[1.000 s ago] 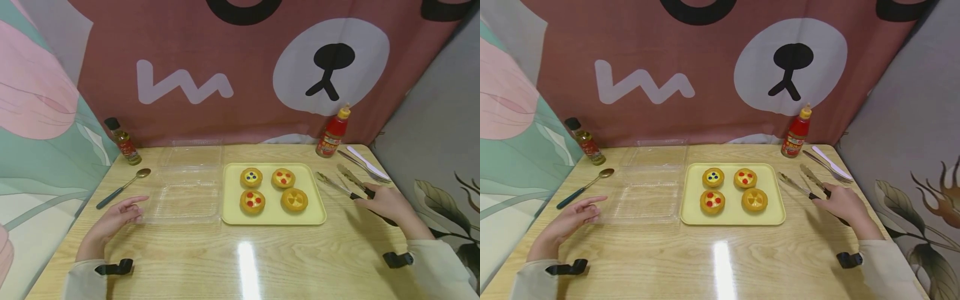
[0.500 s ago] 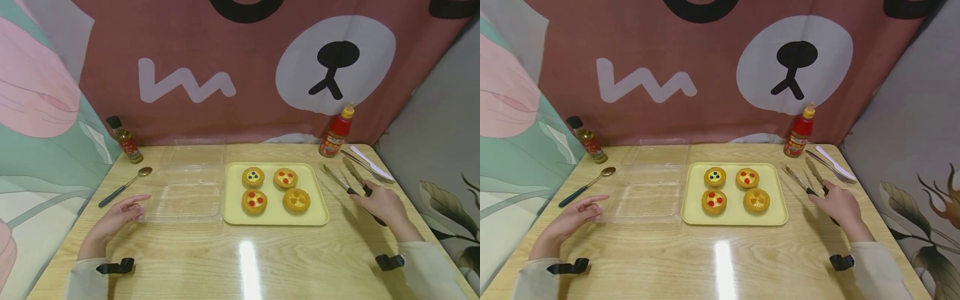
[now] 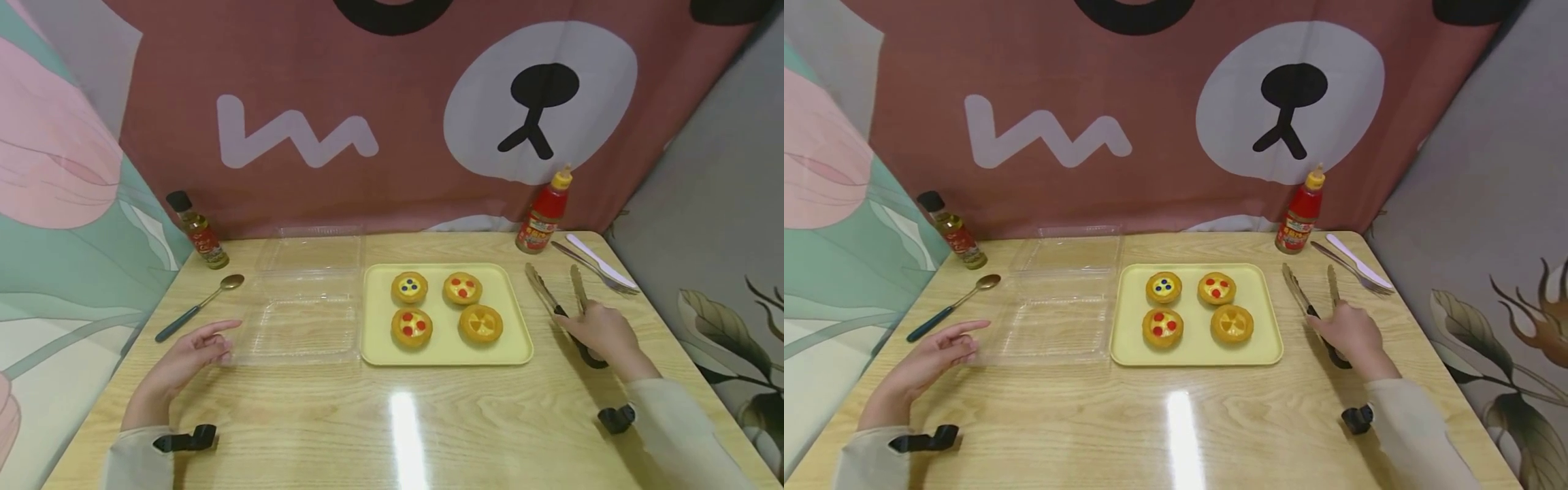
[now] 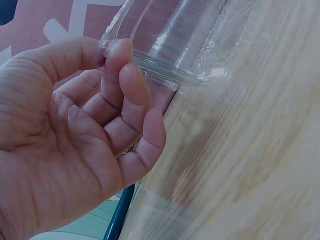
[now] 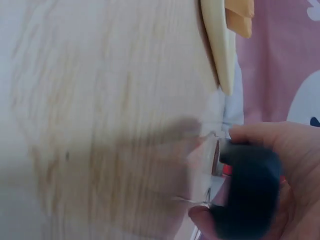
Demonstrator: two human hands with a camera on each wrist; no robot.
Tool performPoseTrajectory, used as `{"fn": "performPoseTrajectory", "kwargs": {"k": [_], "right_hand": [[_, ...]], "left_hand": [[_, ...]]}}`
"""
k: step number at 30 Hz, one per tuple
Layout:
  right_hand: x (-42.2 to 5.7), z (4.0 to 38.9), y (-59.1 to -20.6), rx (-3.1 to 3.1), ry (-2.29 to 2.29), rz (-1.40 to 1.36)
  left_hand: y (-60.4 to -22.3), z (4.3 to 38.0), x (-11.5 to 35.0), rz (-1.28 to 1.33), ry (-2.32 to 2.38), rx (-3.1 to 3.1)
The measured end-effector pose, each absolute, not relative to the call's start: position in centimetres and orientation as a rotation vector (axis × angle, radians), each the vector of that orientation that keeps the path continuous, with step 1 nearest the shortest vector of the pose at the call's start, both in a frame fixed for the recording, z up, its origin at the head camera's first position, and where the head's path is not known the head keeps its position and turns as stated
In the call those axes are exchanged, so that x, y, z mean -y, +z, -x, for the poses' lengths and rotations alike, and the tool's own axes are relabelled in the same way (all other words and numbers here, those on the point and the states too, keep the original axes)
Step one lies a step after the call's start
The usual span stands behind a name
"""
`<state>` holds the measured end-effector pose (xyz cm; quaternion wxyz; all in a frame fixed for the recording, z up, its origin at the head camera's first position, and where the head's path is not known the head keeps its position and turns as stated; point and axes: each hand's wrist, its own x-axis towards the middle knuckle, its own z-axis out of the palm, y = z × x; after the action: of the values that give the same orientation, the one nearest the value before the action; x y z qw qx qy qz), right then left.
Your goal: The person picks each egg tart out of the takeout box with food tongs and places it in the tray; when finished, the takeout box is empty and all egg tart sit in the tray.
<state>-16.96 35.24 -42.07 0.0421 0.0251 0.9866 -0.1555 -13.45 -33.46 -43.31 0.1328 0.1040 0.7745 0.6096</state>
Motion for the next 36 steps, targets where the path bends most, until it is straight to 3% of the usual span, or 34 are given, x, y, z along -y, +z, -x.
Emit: {"fn": "performPoseTrajectory", "kwargs": {"k": [24,36], "right_hand": [[-34.4,17.7,-42.9,-2.811,-0.478,-0.177],[-35.8,16.0,-39.7,-2.774,-0.51,-0.197]], "left_hand": [[-43.7,13.5,33.7,-0.312,1.729,-2.253],[-42.0,12.5,35.2,-0.277,1.486,-2.256]]}}
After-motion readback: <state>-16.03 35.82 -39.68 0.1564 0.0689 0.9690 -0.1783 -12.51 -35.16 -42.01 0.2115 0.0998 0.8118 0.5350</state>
